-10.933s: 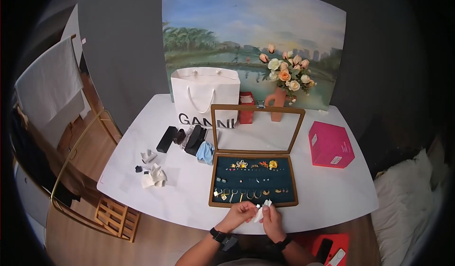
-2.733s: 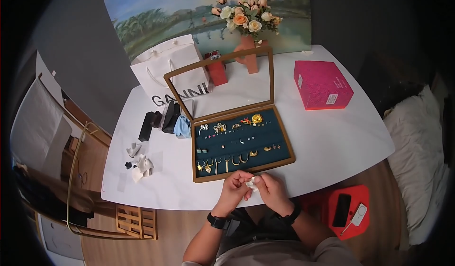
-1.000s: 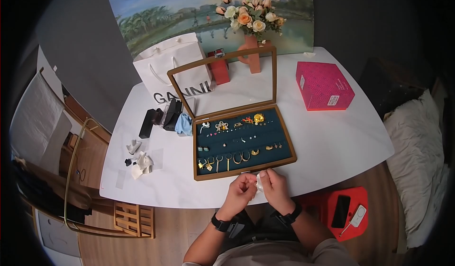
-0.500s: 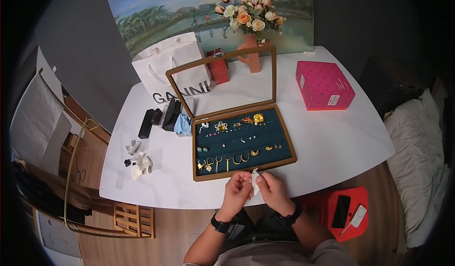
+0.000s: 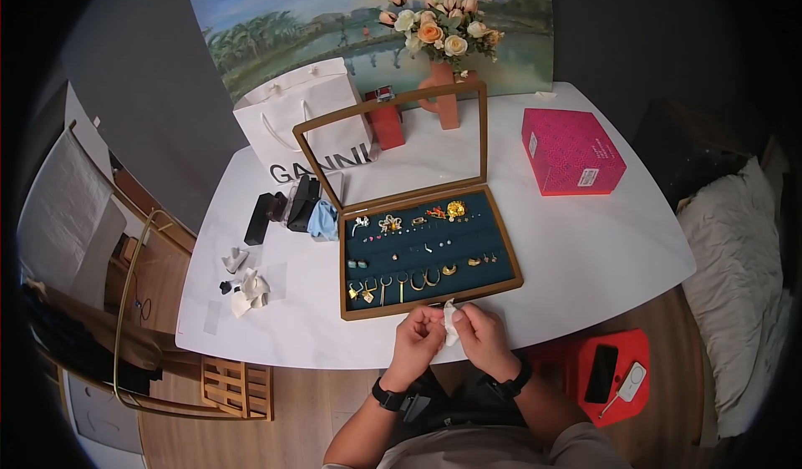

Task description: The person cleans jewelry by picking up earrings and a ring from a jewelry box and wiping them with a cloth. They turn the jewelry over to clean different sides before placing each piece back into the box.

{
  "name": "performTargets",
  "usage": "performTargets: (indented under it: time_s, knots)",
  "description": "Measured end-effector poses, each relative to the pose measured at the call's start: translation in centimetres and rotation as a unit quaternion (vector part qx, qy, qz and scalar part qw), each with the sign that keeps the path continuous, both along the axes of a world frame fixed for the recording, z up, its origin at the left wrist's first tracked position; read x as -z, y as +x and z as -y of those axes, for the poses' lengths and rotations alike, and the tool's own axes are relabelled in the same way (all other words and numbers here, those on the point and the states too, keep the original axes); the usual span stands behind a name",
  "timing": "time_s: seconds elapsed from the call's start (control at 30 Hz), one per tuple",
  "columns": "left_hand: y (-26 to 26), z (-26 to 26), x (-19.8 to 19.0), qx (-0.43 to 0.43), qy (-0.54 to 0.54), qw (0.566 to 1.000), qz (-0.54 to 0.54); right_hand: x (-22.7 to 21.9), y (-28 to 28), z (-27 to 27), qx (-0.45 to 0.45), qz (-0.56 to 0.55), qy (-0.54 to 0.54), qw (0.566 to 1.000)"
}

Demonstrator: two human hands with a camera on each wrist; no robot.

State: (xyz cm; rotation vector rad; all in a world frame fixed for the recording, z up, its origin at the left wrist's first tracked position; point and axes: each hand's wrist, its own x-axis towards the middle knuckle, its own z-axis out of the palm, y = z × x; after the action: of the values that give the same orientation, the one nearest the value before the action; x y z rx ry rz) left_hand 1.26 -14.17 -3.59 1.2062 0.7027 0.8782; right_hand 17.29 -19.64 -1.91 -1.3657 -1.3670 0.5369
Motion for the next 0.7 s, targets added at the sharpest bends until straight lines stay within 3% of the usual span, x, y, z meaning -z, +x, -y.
performTargets:
  time_s: [0.4, 0.7]
  knots:
    - [0.0, 0.3, -0.8, 0.024, 0.012, 0.999, -0.018, 0.3, 0.0, -0.2, 0.008, -0.050, -0.013, 0.999]
    - [0.3, 0.2, -0.5, -0.026, -0.010, 1.000, -0.001, 0.3, 0.0, -0.1, -0.018, 0.018, -0.004, 1.000]
